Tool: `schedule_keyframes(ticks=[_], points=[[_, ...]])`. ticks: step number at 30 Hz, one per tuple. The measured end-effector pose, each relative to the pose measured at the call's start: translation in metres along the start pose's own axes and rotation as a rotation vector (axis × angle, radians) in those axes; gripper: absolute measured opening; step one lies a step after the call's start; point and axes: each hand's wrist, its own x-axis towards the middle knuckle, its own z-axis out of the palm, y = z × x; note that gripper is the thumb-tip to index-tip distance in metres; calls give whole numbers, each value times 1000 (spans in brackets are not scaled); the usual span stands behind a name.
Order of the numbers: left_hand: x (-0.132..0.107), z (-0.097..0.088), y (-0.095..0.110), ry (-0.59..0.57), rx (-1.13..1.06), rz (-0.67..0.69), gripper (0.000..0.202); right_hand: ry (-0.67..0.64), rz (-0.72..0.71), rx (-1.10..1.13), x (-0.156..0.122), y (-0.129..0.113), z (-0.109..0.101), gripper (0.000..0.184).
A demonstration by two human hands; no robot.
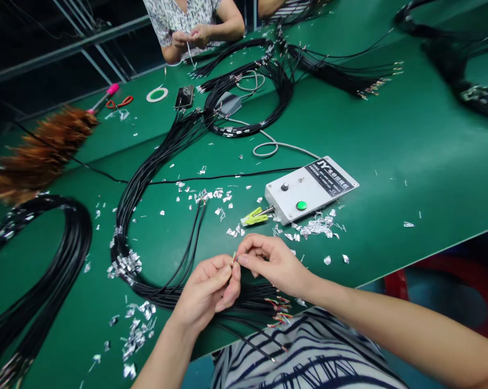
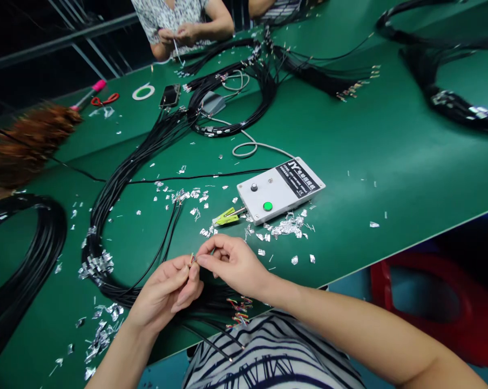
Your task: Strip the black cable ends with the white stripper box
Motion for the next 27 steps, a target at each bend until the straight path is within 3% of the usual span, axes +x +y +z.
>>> schedule_keyframes(ticks=[4, 9, 12, 15, 20, 27], points=[[0, 10, -1, 130, 99, 97, 34, 70, -84, -208, -9, -6, 0, 11], [0, 27, -2, 233, 331, 260, 34, -29, 145, 59, -11, -6, -4, 24], [1, 32, -3, 225, 380, 254, 25, -61, 173, 104, -9, -4, -7, 29], [6, 32, -7, 296, 326, 253, 21, -46, 194, 74, -9, -1, -9, 28], [13, 30, -19, 510, 275, 388, 21, -23, 130, -105, -10, -1, -12, 20], [12, 32, -27, 555, 569, 503, 13, 18, -144, -652, -10, -8, -28, 16]])
